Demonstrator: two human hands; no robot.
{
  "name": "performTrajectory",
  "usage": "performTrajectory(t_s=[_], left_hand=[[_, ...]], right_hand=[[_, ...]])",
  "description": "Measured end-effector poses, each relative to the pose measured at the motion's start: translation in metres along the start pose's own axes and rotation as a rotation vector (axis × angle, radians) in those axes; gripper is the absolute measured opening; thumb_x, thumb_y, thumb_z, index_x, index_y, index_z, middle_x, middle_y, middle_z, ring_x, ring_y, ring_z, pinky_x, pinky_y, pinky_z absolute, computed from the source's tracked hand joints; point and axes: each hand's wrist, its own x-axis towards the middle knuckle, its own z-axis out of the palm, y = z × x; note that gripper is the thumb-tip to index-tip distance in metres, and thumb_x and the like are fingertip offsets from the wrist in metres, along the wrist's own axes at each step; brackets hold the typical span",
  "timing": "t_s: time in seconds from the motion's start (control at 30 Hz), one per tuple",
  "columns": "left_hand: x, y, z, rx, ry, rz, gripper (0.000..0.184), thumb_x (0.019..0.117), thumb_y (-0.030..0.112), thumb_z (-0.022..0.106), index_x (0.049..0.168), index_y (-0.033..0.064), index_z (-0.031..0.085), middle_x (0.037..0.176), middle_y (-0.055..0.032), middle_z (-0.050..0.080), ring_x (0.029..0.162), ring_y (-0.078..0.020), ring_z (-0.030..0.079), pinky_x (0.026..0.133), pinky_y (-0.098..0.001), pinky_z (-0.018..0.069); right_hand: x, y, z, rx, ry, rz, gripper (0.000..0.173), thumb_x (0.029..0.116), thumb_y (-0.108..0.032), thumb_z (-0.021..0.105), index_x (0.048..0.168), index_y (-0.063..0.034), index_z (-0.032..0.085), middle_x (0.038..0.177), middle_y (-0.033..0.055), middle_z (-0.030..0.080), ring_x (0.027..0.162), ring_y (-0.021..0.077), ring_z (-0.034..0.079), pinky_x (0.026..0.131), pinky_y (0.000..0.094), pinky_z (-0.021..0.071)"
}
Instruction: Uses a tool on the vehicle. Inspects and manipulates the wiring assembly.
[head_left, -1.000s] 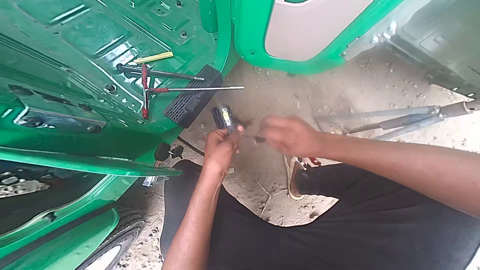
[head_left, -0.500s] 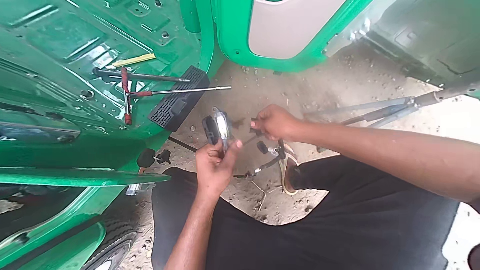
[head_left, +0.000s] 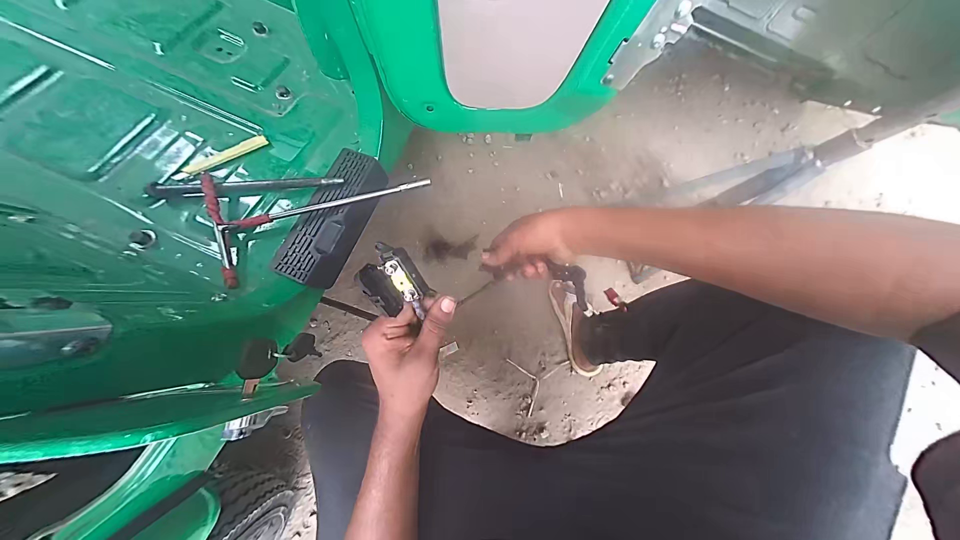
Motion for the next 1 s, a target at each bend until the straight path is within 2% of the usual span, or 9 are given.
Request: performTrajectory(t_s=[0.1,0.27,0.4,0.5,0.57,0.63,0.73,0.9,1.0], left_hand=[[0.003,0.000,0.002,-0.068,0.001,0.034,0.006,0.0957,0.013,0.072,0.093,0.0082,0.072,0.078,0.0002,0.070,0.059,-0.0066,0.059,0.054,-0.0234,0.0497],[0.002,-0.006,0.005,-0.047,-0.033,0.115,0.007,0.0942,0.015,0.075,0.098,0.0085,0.074,0.088,-0.0001,0.074,0.072,-0.0071,0.067,0.064,-0.0238,0.0565],[0.001,-0.013,0.006,0.074,-0.069,0.219,0.015,0.0911,0.019,0.079,0.101,0.0092,0.073,0.091,0.0004,0.076,0.078,-0.0093,0.072,0.071,-0.0269,0.0622],[-0.001,-0.016,0.008,0.171,-0.068,0.230,0.023,0.0870,0.021,0.084,0.100,0.0060,0.073,0.092,-0.0023,0.077,0.076,-0.0104,0.073,0.069,-0.0279,0.0633],[0.000,-0.017,0.009,0.199,-0.021,0.217,0.024,0.0841,0.018,0.086,0.098,0.0036,0.072,0.091,-0.0038,0.077,0.074,-0.0114,0.072,0.068,-0.0284,0.0628],[0.004,-0.019,0.007,0.225,0.042,0.193,0.023,0.0830,0.015,0.086,0.096,0.0016,0.072,0.089,-0.0048,0.076,0.073,-0.0121,0.072,0.067,-0.0291,0.0621],[0.008,-0.023,0.002,0.289,0.123,0.162,0.024,0.0843,0.018,0.085,0.096,0.0019,0.072,0.089,-0.0036,0.076,0.076,-0.0124,0.072,0.071,-0.0312,0.0628],[0.012,-0.016,-0.003,0.796,0.123,-0.106,0.048,0.0874,0.052,0.077,0.113,0.0113,0.072,0.102,0.0017,0.077,0.097,-0.0089,0.074,0.090,-0.0371,0.0613],[0.010,-0.003,-0.002,1.115,0.095,-0.203,0.054,0.0867,0.066,0.067,0.100,0.0143,0.077,0.089,-0.0008,0.078,0.082,-0.0180,0.076,0.074,-0.0511,0.0601]], right_hand=[[-0.009,-0.003,-0.006,0.062,-0.017,-0.006,0.052,0.1013,-0.058,0.052,0.105,-0.0082,0.064,0.069,0.0016,0.059,0.044,0.0055,0.049,0.040,0.0185,0.0405],[-0.001,0.001,-0.019,0.118,-0.032,-0.157,0.051,0.1017,-0.058,0.053,0.104,-0.0089,0.065,0.072,0.0026,0.060,0.047,0.0062,0.051,0.041,0.0195,0.0438],[-0.009,-0.006,-0.022,0.223,-0.001,-0.210,0.081,0.0984,-0.078,0.027,0.134,-0.0107,0.053,0.085,0.0099,0.064,0.048,0.0109,0.051,0.041,0.0224,0.0417],[-0.016,-0.017,-0.026,0.304,0.065,-0.194,0.102,0.0874,-0.091,0.012,0.140,-0.0141,0.054,0.086,0.0177,0.069,0.048,0.0214,0.058,0.039,0.0300,0.0451],[-0.025,-0.019,-0.025,0.164,0.043,-0.259,0.086,0.0960,-0.081,0.026,0.126,-0.0092,0.062,0.086,0.0128,0.068,0.054,0.0180,0.061,0.044,0.0280,0.0476],[-0.031,-0.018,-0.027,0.003,-0.014,-0.379,0.043,0.1062,-0.045,0.053,0.104,-0.0046,0.068,0.081,0.0060,0.067,0.058,0.0106,0.060,0.050,0.0233,0.0496],[-0.034,-0.016,-0.027,-0.140,-0.029,-0.511,0.010,0.0938,-0.005,0.073,0.097,0.0031,0.070,0.075,0.0082,0.067,0.058,0.0105,0.060,0.053,0.0221,0.0515],[-0.038,-0.017,-0.023,-0.071,0.105,-0.541,0.010,0.0938,-0.002,0.072,0.101,0.0045,0.071,0.076,0.0099,0.068,0.056,0.0107,0.058,0.051,0.0215,0.0496],[-0.037,-0.017,-0.023,-0.109,0.166,-0.526,0.013,0.0917,-0.002,0.075,0.101,0.0047,0.071,0.076,0.0106,0.069,0.055,0.0119,0.060,0.051,0.0232,0.0516]])
